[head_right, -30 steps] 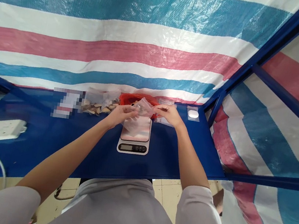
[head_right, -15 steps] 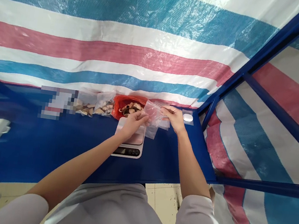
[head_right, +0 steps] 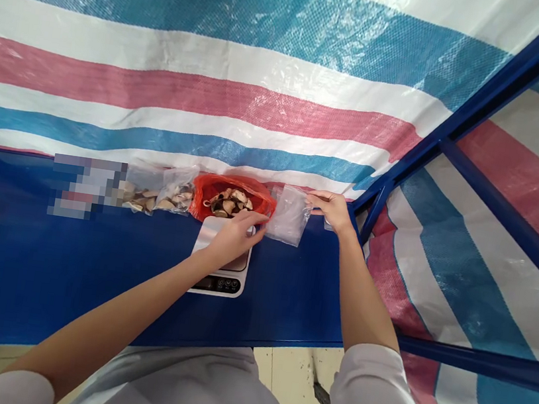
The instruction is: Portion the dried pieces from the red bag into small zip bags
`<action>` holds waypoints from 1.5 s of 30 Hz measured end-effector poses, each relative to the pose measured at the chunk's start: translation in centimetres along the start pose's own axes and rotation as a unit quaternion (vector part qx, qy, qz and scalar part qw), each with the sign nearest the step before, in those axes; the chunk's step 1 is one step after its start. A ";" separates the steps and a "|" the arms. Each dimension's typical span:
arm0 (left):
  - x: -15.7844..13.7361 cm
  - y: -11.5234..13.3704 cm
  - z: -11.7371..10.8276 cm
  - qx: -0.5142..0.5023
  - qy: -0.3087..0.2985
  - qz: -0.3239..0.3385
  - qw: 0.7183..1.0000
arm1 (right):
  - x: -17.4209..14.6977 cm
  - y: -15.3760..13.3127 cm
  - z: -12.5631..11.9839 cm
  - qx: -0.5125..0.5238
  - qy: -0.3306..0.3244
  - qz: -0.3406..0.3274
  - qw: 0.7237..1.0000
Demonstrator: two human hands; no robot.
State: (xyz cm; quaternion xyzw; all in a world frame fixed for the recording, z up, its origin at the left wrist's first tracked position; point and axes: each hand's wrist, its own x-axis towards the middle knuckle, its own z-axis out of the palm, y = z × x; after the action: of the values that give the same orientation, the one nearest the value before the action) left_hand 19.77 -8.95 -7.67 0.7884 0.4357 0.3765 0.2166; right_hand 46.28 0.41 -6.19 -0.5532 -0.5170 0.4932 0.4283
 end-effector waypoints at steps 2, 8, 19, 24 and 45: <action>0.3 0.7 0.5 0.073 -0.037 0.084 0.993 | 1.0 0.1 -0.4 -0.014 -0.011 0.006 1.000; 1.8 2.0 3.1 0.239 -0.199 0.176 0.934 | 3.8 1.0 0.8 -0.066 -0.047 -0.012 0.997; 0.9 -0.3 6.3 0.315 -0.221 0.120 0.915 | 5.2 2.3 2.2 -0.367 -0.033 -0.145 0.918; 0.8 -0.1 6.3 0.299 -0.217 0.112 0.922 | 2.9 0.9 2.7 -0.482 0.043 -0.171 0.858; 0.3 -0.2 7.1 0.250 -0.195 0.082 0.945 | -1.0 5.7 4.7 -0.497 -0.056 -0.308 0.809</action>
State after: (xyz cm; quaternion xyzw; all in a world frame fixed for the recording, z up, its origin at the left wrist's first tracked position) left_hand 25.36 -8.66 -12.08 0.9084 0.3984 0.1107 0.0621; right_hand 42.48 -1.28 -12.37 -0.4739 -0.8579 0.0410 0.1943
